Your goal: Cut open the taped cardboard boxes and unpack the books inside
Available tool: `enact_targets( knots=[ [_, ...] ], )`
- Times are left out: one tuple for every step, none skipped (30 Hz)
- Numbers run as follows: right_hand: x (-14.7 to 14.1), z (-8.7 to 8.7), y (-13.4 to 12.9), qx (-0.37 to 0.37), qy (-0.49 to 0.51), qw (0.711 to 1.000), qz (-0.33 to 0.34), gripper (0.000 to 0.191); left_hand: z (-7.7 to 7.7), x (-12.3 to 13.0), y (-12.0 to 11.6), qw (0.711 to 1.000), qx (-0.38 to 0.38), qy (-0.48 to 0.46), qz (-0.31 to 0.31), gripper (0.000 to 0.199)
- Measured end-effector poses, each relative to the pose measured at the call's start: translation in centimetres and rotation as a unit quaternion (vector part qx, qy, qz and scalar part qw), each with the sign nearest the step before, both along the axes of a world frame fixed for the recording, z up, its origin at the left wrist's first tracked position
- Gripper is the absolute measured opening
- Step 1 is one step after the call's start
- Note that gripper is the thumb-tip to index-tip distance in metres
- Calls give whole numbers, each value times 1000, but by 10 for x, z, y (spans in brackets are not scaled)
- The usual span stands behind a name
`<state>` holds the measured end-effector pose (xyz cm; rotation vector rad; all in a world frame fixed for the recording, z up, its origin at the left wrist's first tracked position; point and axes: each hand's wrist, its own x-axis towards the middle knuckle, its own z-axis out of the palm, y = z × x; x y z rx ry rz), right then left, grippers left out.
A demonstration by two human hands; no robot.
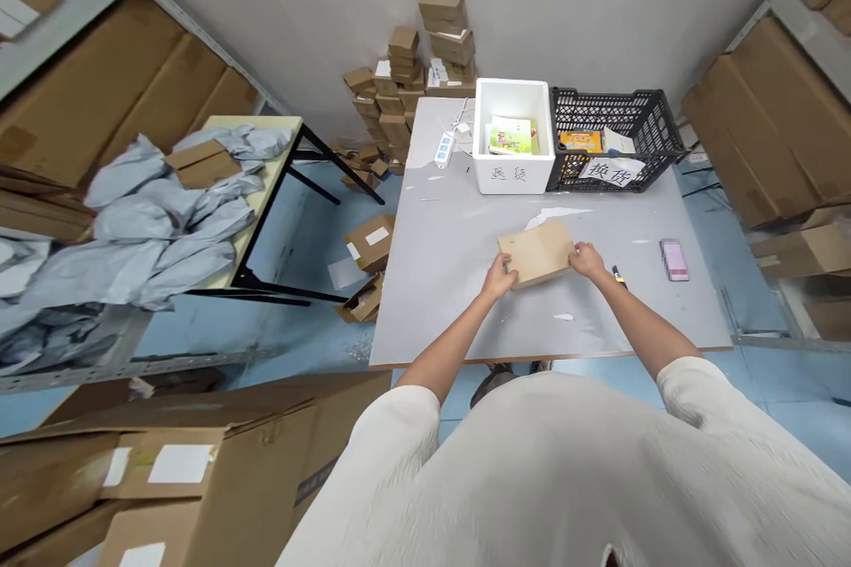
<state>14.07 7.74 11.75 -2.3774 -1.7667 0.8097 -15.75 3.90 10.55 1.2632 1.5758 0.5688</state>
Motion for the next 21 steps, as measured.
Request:
enact_targets(
  knots=[
    [3,0,-5,-11,-3,1000,0,42,-1,2,3,1000,1,-2,3,60],
    [7,0,-10,-23,-6,1000,0,39,-1,4,4,1000,3,-3,6,61],
    [10,-1,-15,-35,-10,999,0,36,-2,6,5,1000,5,-3,7,62],
    [13,-1,-18,-46,-12,999,1,33,-2,7,4,1000,7,-2,7,62],
    [16,-2,-21,-55,-13,998,4,31,-2,7,3,1000,7,0,5,61],
    [19,-3,-23,-63,-10,998,11,28,-2,7,2,1000,7,0,4,61],
    [22,-3,-25,-67,-3,998,20,25,-1,7,0,1000,8,0,4,60],
    [25,-4,-26,-70,6,997,29,23,-1,7,-2,1000,10,-1,6,59],
    [28,-5,-27,-75,16,996,37,22,0,6,-3,1000,14,-2,10,61],
    [30,-6,-27,-79,27,996,41,21,1,6,-3,1000,17,-3,13,63],
    [32,-6,-28,-81,39,995,41,21,2,5,-3,1000,18,-4,15,66],
    [32,-7,-29,-76,54,995,38,22,3,5,-2,1000,15,-4,16,69],
    [32,-8,-30,-64,74,995,33,24,4,5,-1,1000,9,-4,16,72],
    [30,-10,-31,-45,98,994,28,29,5,5,0,1000,3,-6,17,74],
    [28,-11,-32,-23,126,991,23,36,6,6,1,1000,-1,-9,18,76],
    [27,-12,-34,-5,155,988,17,44,6,6,1,1000,-2,-16,20,78],
    [25,-14,-36,7,184,983,10,51,6,6,2,999,-1,-24,22,81],
    [24,-15,-37,10,209,978,2,55,6,6,2,999,3,-34,24,83],
    [23,-16,-38,6,230,973,-6,59,7,6,2,999,6,-43,25,84],
    [23,-17,-39,3,248,969,-15,62,7,5,2,998,9,-49,27,85],
    [23,-17,-39,5,263,965,-23,65,7,5,3,998,12,-54,29,85]
  ],
)
